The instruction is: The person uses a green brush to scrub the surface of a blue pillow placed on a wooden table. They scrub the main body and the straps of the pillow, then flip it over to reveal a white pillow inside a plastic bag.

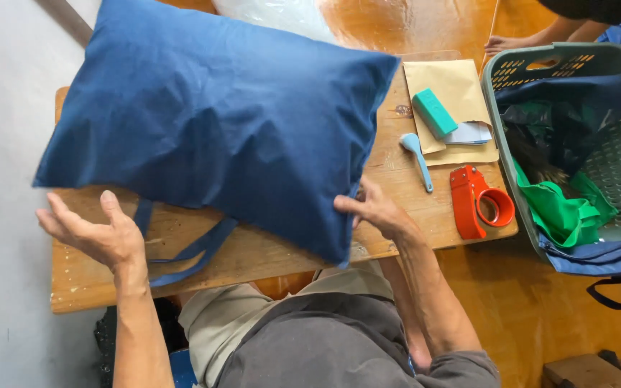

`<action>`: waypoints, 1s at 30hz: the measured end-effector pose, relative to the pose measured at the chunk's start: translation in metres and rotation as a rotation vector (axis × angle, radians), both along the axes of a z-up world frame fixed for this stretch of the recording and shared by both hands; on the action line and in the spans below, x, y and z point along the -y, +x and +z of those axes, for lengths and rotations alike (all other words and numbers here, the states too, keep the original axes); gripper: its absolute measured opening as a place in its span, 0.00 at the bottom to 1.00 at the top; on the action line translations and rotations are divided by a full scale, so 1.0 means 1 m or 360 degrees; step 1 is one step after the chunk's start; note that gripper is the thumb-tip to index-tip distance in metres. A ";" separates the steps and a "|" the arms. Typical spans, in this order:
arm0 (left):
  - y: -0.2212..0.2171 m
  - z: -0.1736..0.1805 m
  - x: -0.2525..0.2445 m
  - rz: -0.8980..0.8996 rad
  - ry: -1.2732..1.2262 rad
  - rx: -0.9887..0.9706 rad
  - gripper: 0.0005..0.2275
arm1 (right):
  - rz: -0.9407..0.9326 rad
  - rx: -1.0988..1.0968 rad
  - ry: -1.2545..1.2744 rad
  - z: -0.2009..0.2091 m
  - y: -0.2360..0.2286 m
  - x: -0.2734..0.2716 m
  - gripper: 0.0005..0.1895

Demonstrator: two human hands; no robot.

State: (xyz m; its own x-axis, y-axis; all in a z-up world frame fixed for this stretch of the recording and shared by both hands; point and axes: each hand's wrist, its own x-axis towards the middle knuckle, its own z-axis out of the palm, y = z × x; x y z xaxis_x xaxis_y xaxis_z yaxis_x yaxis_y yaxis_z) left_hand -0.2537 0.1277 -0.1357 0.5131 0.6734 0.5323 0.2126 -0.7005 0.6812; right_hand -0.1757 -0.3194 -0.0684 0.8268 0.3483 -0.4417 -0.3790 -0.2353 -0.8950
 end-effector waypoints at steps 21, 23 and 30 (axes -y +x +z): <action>0.062 0.105 0.147 -0.0602 -0.2059 0.0327 0.40 | -0.0857 0.1284 -0.0382 0.029 0.011 -0.105 0.48; 0.048 0.126 0.157 -0.0591 -0.2072 0.0273 0.40 | -0.0594 0.1585 -0.0164 0.048 -0.007 -0.117 0.42; -0.039 0.150 0.173 -0.0537 -0.2125 0.0088 0.40 | 0.0285 0.2790 -0.0533 0.098 -0.098 -0.146 0.17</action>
